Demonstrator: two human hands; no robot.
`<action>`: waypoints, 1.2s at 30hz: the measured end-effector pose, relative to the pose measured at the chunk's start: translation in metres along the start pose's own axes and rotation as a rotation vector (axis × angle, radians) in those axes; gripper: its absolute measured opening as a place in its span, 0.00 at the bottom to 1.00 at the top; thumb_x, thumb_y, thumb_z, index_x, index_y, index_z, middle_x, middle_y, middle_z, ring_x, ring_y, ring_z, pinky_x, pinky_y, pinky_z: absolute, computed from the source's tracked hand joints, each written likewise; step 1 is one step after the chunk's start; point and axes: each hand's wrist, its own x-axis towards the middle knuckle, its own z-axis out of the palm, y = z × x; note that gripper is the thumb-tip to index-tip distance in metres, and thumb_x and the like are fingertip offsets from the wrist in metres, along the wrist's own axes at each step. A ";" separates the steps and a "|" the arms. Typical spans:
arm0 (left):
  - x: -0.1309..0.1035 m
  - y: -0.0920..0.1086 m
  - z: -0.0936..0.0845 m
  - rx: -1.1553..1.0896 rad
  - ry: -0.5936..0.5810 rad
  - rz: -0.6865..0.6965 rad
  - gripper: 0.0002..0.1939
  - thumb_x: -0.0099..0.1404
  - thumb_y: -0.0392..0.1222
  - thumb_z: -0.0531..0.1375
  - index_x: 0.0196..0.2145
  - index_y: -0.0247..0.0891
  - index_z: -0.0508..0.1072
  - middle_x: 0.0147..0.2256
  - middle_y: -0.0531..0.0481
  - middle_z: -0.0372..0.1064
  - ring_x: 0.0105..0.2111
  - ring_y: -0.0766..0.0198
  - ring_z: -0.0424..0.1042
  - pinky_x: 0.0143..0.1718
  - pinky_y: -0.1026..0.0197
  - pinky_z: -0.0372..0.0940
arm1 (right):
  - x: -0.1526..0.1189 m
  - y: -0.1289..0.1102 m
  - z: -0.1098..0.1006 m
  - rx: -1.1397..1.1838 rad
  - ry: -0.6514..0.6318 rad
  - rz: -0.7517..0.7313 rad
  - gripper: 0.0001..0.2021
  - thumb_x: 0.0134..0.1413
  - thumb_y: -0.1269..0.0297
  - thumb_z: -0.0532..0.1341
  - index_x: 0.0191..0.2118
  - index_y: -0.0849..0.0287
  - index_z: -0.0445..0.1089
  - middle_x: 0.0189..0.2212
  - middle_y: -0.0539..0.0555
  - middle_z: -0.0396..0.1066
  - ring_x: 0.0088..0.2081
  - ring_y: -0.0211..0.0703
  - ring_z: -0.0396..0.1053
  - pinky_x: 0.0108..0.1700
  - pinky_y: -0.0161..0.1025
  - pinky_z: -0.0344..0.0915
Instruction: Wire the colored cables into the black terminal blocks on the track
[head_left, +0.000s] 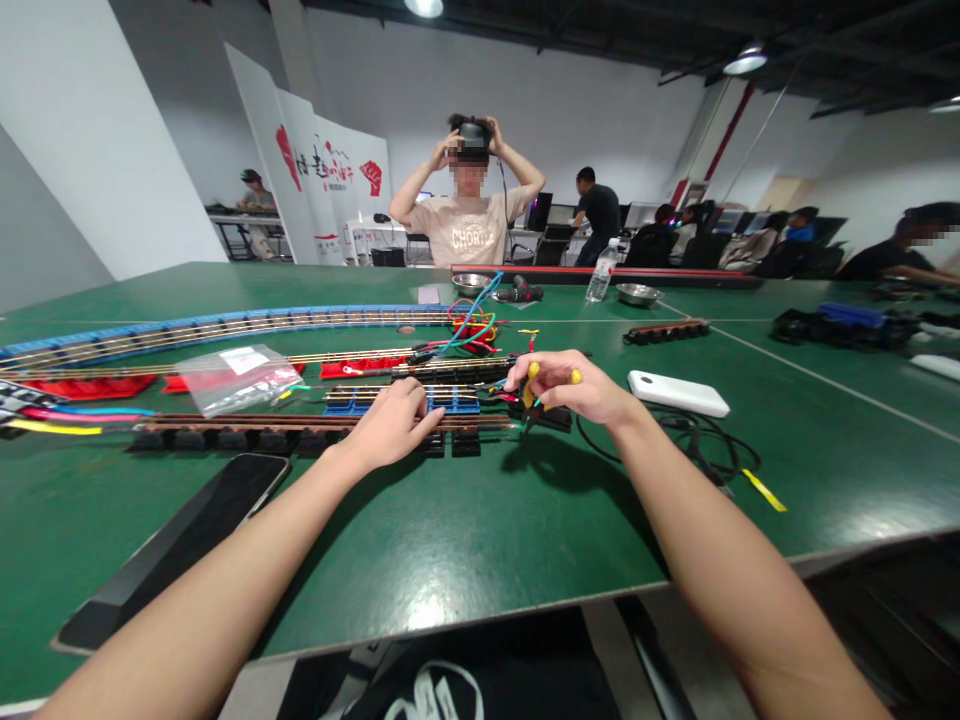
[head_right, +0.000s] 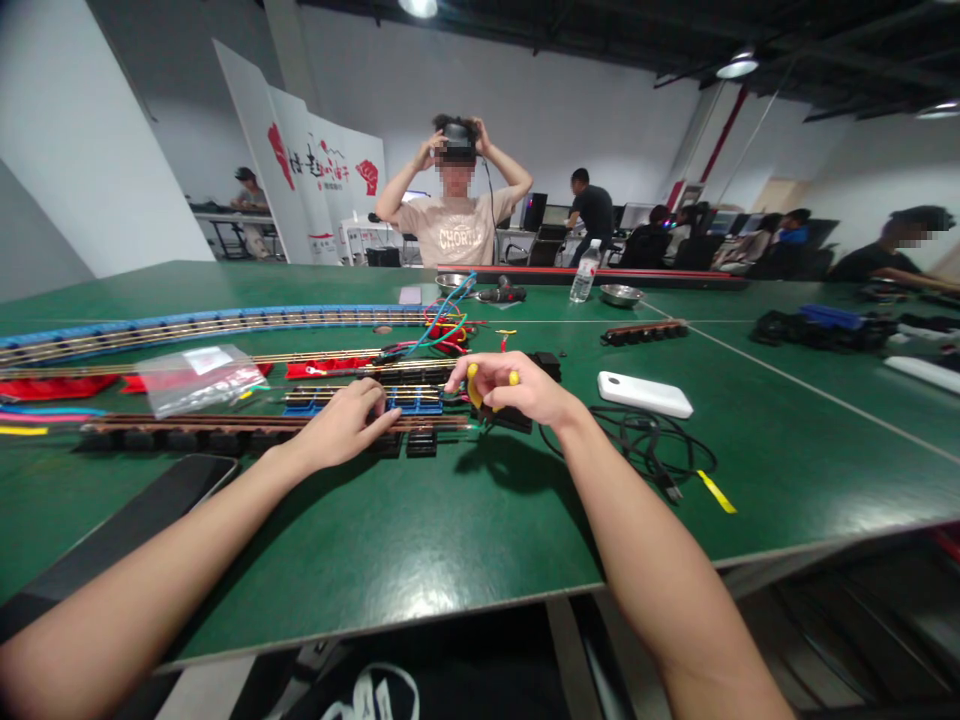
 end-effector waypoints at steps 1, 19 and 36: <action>0.000 0.000 0.000 -0.001 0.004 0.001 0.19 0.70 0.55 0.49 0.27 0.40 0.62 0.34 0.47 0.62 0.36 0.56 0.64 0.40 0.53 0.62 | 0.000 0.000 0.000 0.000 -0.004 0.000 0.18 0.41 0.74 0.59 0.42 0.60 0.74 0.36 0.53 0.74 0.25 0.34 0.60 0.26 0.34 0.56; 0.000 -0.001 0.001 -0.001 0.022 0.020 0.17 0.70 0.53 0.50 0.27 0.41 0.61 0.32 0.47 0.62 0.34 0.57 0.64 0.39 0.53 0.62 | 0.003 0.002 0.005 0.082 0.004 -0.059 0.13 0.46 0.68 0.65 0.41 0.60 0.69 0.38 0.55 0.74 0.30 0.37 0.65 0.32 0.36 0.62; 0.000 0.001 0.001 -0.021 0.018 0.019 0.17 0.70 0.53 0.49 0.28 0.41 0.60 0.32 0.47 0.62 0.35 0.56 0.64 0.39 0.53 0.62 | 0.004 0.011 0.015 -0.512 0.635 -0.070 0.14 0.60 0.49 0.55 0.37 0.55 0.60 0.26 0.48 0.65 0.27 0.39 0.62 0.33 0.38 0.59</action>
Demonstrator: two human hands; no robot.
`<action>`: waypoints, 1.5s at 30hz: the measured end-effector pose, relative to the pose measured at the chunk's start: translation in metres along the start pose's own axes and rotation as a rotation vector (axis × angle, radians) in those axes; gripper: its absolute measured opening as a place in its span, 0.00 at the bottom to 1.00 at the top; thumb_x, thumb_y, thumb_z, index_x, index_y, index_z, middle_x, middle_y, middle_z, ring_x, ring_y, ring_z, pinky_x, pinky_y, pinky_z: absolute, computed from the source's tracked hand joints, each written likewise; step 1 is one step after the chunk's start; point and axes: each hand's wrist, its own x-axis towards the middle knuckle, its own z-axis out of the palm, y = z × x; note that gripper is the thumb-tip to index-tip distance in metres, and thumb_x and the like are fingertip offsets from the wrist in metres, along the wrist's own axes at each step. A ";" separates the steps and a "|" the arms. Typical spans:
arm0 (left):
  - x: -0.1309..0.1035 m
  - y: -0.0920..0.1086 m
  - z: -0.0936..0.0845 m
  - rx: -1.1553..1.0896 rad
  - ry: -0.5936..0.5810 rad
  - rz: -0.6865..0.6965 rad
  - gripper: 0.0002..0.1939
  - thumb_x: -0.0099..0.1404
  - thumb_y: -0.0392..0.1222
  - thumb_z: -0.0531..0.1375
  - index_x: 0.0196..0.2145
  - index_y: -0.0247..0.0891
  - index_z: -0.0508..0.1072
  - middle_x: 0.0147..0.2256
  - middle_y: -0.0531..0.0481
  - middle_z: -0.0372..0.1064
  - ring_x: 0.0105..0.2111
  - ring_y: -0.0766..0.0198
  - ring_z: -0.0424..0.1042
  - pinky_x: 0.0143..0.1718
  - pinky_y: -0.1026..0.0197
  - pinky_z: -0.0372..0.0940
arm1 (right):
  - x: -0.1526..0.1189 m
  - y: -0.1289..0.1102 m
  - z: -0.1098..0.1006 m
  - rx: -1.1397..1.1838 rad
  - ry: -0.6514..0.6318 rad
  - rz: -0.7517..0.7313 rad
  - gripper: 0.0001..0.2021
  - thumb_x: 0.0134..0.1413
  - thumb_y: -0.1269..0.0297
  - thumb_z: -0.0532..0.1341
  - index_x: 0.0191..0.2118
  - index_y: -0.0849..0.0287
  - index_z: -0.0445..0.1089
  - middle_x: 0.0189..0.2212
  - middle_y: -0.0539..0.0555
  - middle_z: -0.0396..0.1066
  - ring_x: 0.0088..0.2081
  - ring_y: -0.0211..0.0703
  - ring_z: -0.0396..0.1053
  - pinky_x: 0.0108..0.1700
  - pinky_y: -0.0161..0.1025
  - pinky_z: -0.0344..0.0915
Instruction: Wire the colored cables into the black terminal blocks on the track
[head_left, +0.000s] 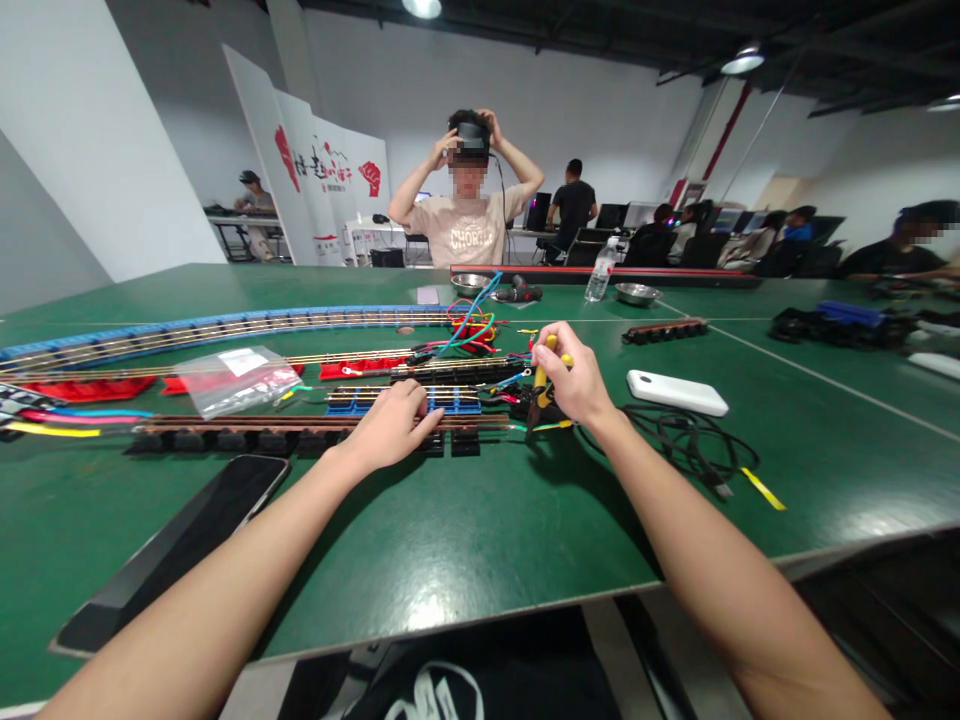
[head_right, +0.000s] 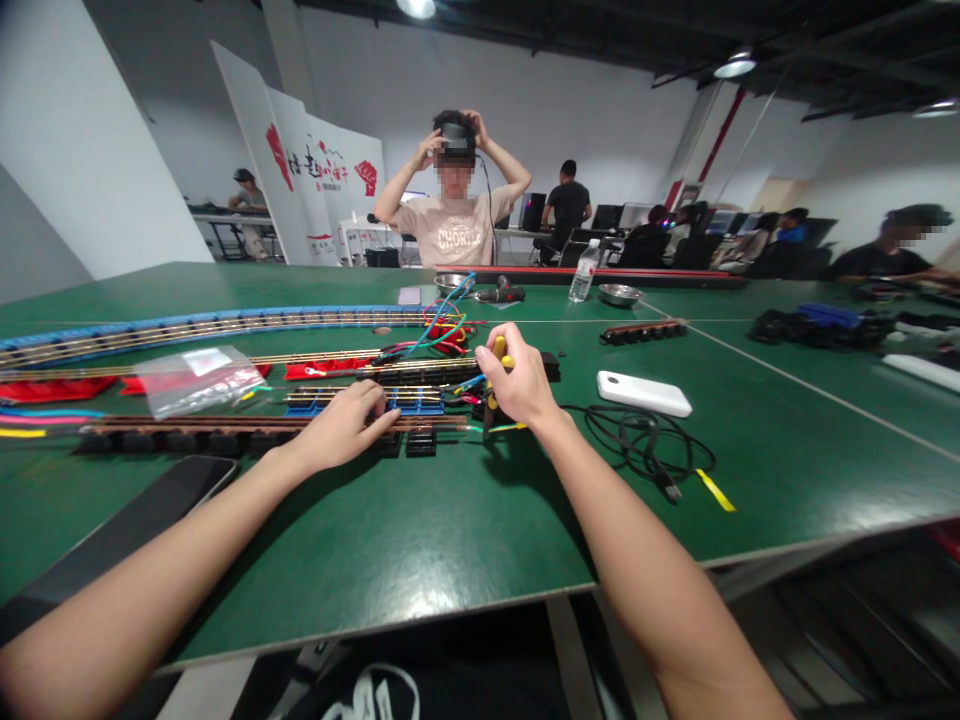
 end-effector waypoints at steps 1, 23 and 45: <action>0.000 0.000 0.000 -0.003 0.002 0.000 0.16 0.70 0.53 0.49 0.28 0.41 0.60 0.33 0.47 0.62 0.35 0.56 0.64 0.39 0.53 0.61 | 0.000 -0.001 0.000 -0.013 0.008 -0.001 0.14 0.60 0.48 0.54 0.36 0.55 0.60 0.26 0.48 0.65 0.27 0.39 0.62 0.33 0.38 0.59; 0.000 -0.001 0.001 0.014 0.003 0.004 0.17 0.71 0.53 0.49 0.28 0.41 0.61 0.33 0.47 0.62 0.36 0.55 0.64 0.40 0.52 0.62 | -0.002 -0.009 -0.002 -0.256 -0.050 -0.409 0.06 0.52 0.62 0.57 0.27 0.54 0.60 0.26 0.52 0.62 0.29 0.43 0.62 0.34 0.41 0.60; 0.000 -0.001 0.003 0.046 -0.012 0.005 0.17 0.71 0.53 0.48 0.29 0.40 0.61 0.34 0.46 0.62 0.37 0.55 0.64 0.41 0.52 0.61 | 0.003 -0.013 -0.012 0.178 -0.162 0.079 0.14 0.59 0.59 0.52 0.23 0.55 0.59 0.28 0.51 0.58 0.30 0.41 0.60 0.34 0.41 0.68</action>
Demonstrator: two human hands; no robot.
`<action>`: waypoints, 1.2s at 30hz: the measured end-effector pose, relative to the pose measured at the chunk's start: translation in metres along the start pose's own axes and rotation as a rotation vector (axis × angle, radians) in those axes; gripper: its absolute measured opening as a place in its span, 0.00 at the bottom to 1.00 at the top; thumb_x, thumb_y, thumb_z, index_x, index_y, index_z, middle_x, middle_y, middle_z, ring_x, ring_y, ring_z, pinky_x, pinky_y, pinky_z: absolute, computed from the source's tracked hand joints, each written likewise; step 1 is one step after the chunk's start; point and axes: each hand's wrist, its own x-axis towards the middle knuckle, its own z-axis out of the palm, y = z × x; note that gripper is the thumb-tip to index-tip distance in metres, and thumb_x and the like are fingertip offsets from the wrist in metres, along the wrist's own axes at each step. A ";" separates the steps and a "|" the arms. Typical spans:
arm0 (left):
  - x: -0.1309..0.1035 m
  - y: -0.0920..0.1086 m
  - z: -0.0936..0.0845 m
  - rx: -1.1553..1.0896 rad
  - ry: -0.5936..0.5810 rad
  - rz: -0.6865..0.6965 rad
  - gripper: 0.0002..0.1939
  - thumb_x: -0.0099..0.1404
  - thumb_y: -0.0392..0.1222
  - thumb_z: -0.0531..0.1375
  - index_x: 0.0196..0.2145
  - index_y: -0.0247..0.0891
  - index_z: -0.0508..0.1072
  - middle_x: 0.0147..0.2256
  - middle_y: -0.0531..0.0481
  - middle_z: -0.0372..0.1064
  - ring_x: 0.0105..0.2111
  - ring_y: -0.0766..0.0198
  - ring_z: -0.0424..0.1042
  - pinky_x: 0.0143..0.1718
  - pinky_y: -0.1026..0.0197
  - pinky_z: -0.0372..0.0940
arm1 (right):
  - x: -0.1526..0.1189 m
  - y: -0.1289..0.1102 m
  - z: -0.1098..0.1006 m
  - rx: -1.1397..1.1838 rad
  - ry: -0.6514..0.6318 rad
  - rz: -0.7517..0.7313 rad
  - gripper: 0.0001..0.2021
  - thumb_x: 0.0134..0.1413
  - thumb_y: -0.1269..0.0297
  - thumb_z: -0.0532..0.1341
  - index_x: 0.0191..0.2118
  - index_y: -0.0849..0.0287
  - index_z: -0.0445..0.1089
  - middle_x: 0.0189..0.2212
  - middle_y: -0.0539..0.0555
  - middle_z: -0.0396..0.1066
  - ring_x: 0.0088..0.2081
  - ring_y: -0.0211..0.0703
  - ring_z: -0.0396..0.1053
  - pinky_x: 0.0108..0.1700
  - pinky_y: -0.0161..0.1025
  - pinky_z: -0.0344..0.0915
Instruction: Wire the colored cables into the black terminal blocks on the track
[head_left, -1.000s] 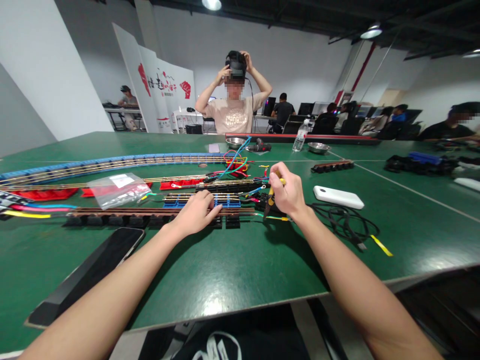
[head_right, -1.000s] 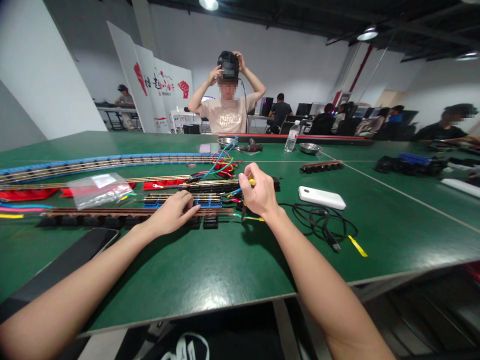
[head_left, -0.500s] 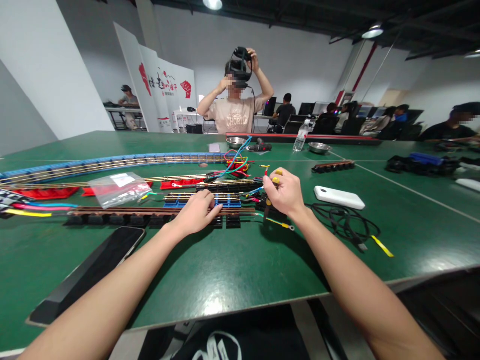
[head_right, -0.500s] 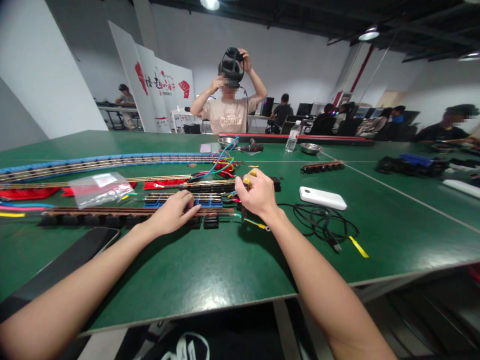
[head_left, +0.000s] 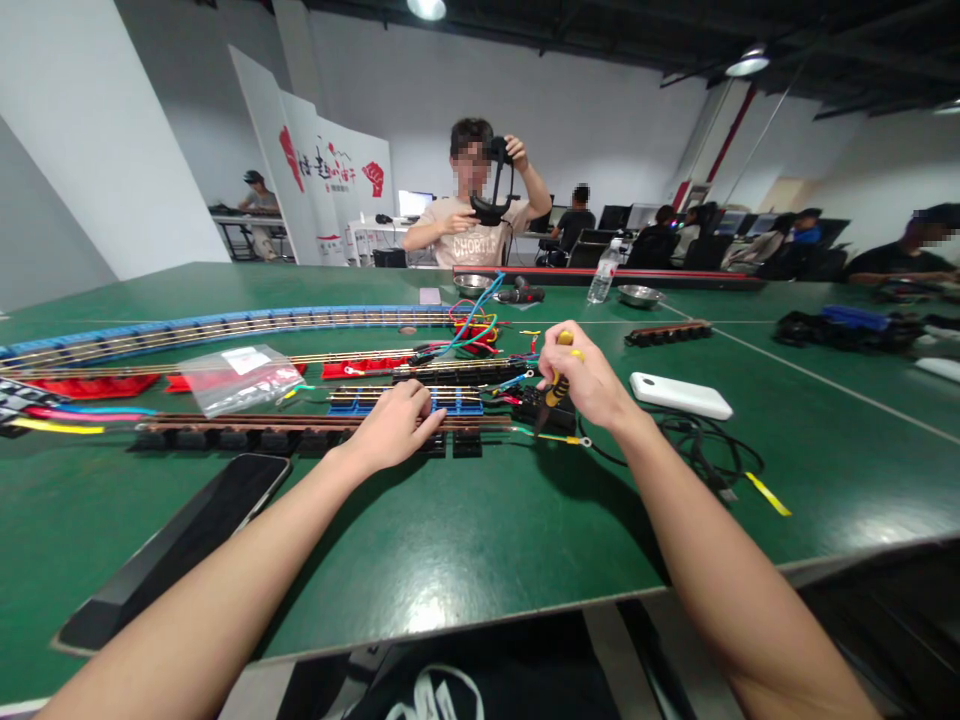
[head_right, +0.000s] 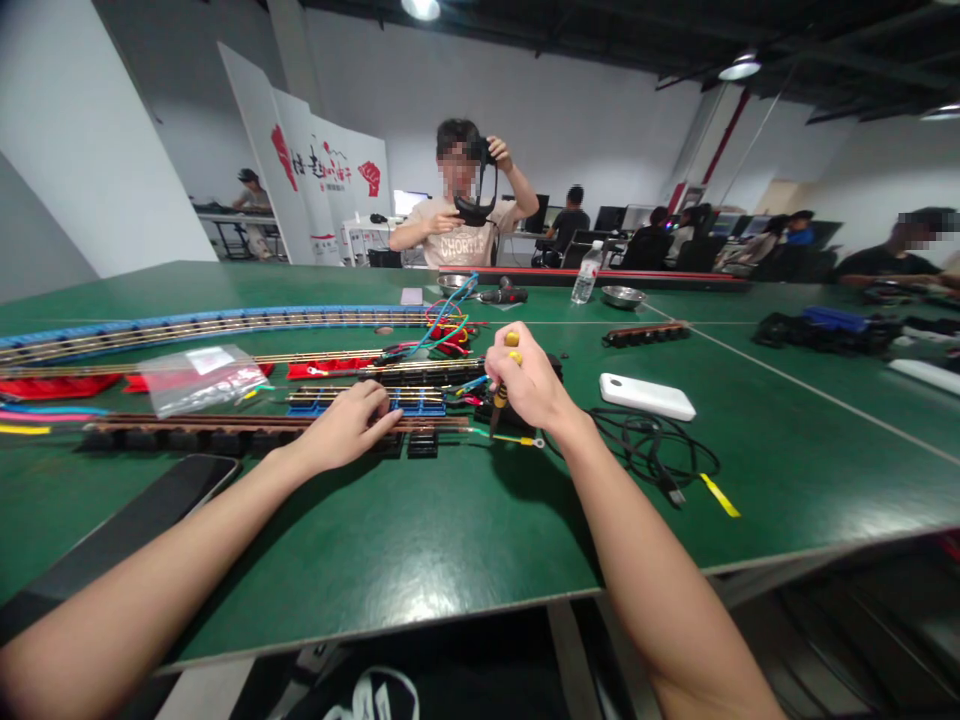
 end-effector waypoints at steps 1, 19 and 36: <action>0.000 0.000 0.000 0.003 0.000 0.000 0.17 0.71 0.53 0.48 0.29 0.40 0.62 0.35 0.46 0.62 0.38 0.55 0.64 0.41 0.52 0.61 | 0.000 0.000 -0.003 0.053 0.032 0.000 0.14 0.59 0.58 0.52 0.23 0.56 0.60 0.29 0.52 0.58 0.30 0.41 0.60 0.32 0.40 0.69; -0.001 0.001 0.001 0.012 -0.005 0.000 0.17 0.72 0.52 0.48 0.30 0.40 0.63 0.35 0.46 0.62 0.38 0.55 0.64 0.42 0.52 0.61 | 0.081 0.016 0.042 -0.163 0.167 -0.397 0.08 0.46 0.66 0.51 0.20 0.55 0.59 0.30 0.54 0.50 0.42 0.51 0.55 0.49 0.54 0.58; -0.001 0.001 0.003 0.038 0.010 0.009 0.17 0.72 0.51 0.47 0.30 0.39 0.64 0.35 0.46 0.63 0.38 0.55 0.64 0.42 0.52 0.61 | 0.074 0.030 0.042 -0.120 0.209 -0.376 0.09 0.46 0.63 0.51 0.18 0.54 0.57 0.30 0.55 0.54 0.42 0.51 0.57 0.48 0.51 0.60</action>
